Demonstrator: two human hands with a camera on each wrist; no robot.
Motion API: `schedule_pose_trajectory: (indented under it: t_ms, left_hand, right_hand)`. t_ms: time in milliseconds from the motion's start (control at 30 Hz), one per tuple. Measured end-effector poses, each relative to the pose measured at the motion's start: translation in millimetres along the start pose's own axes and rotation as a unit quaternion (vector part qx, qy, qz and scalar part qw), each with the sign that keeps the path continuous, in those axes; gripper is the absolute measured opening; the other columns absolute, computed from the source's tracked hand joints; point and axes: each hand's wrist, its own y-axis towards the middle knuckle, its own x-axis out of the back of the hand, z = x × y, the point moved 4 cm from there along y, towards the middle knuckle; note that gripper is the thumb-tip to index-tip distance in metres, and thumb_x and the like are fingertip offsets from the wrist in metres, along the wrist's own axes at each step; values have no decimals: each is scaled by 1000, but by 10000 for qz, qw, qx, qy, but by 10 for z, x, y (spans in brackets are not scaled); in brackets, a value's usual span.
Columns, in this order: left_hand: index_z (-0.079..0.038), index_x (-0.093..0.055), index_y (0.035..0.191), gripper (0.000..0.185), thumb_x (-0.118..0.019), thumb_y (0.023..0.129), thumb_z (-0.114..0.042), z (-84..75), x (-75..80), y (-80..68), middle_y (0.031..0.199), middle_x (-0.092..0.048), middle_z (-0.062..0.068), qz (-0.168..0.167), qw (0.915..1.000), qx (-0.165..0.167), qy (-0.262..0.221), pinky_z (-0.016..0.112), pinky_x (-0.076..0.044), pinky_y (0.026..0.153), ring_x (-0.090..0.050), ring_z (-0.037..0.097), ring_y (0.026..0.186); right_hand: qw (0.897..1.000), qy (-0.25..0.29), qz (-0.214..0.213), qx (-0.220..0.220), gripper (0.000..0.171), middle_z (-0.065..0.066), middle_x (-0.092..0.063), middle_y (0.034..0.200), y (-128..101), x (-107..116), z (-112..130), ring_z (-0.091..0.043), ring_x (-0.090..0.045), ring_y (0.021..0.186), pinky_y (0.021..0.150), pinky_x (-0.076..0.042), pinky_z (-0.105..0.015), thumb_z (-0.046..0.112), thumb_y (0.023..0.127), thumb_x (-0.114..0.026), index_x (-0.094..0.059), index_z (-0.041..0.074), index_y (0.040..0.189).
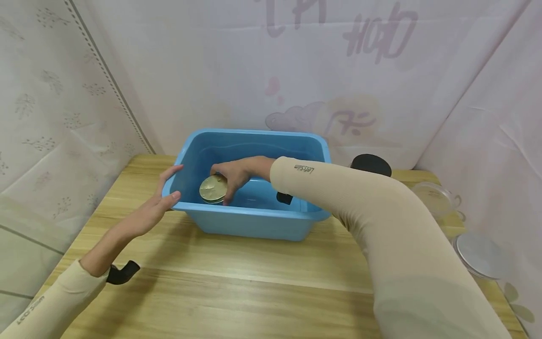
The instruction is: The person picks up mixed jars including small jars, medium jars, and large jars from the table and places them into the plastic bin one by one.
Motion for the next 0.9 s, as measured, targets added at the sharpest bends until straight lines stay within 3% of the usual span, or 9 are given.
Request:
schedule_pose_trajectory:
  t_ms: [200,467,900]
  left_hand:
    - [-33,1,160,63,-37,110,-31,36,-31,15,163,2,21,30,10000,77,5,71,-31,102,-22,52,141]
    - [-31,1,160,63,-37,109,-28,2,-54,15,163,1,22,55,10000,14,16,71,-30,102,-23,53,141]
    - [-33,0,160,63,-37,110,-30,34,-22,-9,163,1,21,16,9999,112,51,70,-33,101,-26,52,140]
  right_hand:
    - [9998,144,23,-141,83,-9,-45,141,-16,-33,-39,-24,-46,126,100,-42,-37,27,81,-87,-37,12,146]
    - [9988,183,133,-424,108,-16,-31,159,-156,110,-45,-31,-29,146,112,-31,-50,38,81,-86,-17,14,160]
    - [9972,465,-48,-583,118,-14,-26,162,-556,387,-58,-37,-33,144,109,-35,-54,47,76,-89,-13,20,162]
